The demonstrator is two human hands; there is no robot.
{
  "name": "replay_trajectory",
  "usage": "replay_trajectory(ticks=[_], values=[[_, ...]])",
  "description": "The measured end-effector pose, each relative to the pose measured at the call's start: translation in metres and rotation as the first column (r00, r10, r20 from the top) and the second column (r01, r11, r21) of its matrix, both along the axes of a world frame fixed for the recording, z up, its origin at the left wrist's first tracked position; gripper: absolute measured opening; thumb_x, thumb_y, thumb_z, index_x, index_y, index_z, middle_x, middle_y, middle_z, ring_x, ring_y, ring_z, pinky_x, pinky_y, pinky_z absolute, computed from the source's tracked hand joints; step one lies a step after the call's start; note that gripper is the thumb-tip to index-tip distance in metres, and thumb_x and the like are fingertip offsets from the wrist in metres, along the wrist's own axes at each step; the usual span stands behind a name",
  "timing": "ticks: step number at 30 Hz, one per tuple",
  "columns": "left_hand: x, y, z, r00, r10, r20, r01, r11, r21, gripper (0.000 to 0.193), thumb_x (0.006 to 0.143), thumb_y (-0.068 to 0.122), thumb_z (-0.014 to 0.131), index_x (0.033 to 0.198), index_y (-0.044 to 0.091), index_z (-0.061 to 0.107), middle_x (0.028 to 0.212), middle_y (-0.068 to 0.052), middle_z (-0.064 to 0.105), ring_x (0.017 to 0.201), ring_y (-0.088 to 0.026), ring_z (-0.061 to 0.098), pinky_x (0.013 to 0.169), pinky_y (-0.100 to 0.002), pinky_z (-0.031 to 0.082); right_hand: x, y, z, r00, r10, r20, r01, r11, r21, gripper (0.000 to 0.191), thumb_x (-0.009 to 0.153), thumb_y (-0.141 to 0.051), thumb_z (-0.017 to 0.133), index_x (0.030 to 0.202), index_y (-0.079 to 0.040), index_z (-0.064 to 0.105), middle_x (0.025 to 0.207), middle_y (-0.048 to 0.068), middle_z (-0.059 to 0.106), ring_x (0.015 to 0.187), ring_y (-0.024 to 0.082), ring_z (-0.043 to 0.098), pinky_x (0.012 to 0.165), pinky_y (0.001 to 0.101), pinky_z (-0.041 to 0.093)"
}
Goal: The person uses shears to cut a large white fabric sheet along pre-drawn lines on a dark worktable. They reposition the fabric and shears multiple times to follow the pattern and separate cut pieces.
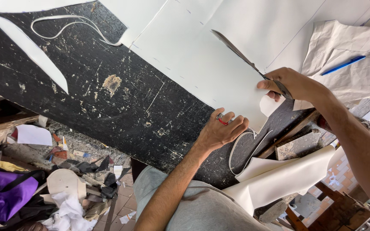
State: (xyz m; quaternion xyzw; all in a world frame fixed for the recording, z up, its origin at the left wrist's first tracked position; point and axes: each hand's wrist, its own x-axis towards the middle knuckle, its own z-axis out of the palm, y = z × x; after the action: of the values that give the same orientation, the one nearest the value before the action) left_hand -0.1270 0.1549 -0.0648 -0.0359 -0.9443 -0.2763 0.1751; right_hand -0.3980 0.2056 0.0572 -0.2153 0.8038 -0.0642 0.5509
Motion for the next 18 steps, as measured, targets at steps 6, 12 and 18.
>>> replay_trajectory(ticks=[6, 12, 18], values=[[-0.001, 0.0, -0.001, 1.0, 0.015, -0.027, -0.015, 1.0, -0.01, 0.04, 0.097, 0.031, 0.077, 0.13, 0.026, 0.056, 0.119, 0.007, 0.052, 0.117, -0.017, 0.055, 0.116, -0.052, 0.04, 0.006, -0.012, -0.003, 0.994, -0.075, -0.079, 0.081, 0.993, 0.081, 0.062, 0.079, -0.062, 0.072, 0.073, -0.001, 0.071, 0.05, 0.006, 0.056, 0.047, 0.017, 0.06, 0.047, 0.0335, 0.048], [-0.001, 0.0, -0.002, 0.999, 0.018, -0.029, -0.019, 1.0, -0.011, 0.038, 0.097, 0.035, 0.077, 0.128, 0.026, 0.057, 0.118, 0.008, 0.051, 0.116, -0.016, 0.054, 0.116, -0.052, 0.037, 0.009, -0.015, 0.001, 0.989, 0.046, -0.139, -0.028, 0.991, 0.129, 0.064, 0.078, -0.065, 0.069, 0.07, -0.002, 0.073, 0.05, 0.009, 0.059, 0.045, 0.019, 0.061, 0.045, 0.0333, 0.046], [0.0, -0.001, -0.002, 0.999, 0.013, -0.048, -0.014, 1.0, -0.022, 0.036, 0.1, 0.039, 0.074, 0.127, 0.026, 0.057, 0.118, 0.007, 0.051, 0.116, -0.016, 0.054, 0.117, -0.052, 0.037, 0.004, -0.029, -0.01, 0.976, 0.153, -0.153, -0.139, 0.985, 0.097, 0.067, 0.08, -0.075, 0.056, 0.068, -0.01, 0.068, 0.048, 0.0, 0.036, 0.043, 0.017, 0.04, 0.044, 0.0359, 0.024]])
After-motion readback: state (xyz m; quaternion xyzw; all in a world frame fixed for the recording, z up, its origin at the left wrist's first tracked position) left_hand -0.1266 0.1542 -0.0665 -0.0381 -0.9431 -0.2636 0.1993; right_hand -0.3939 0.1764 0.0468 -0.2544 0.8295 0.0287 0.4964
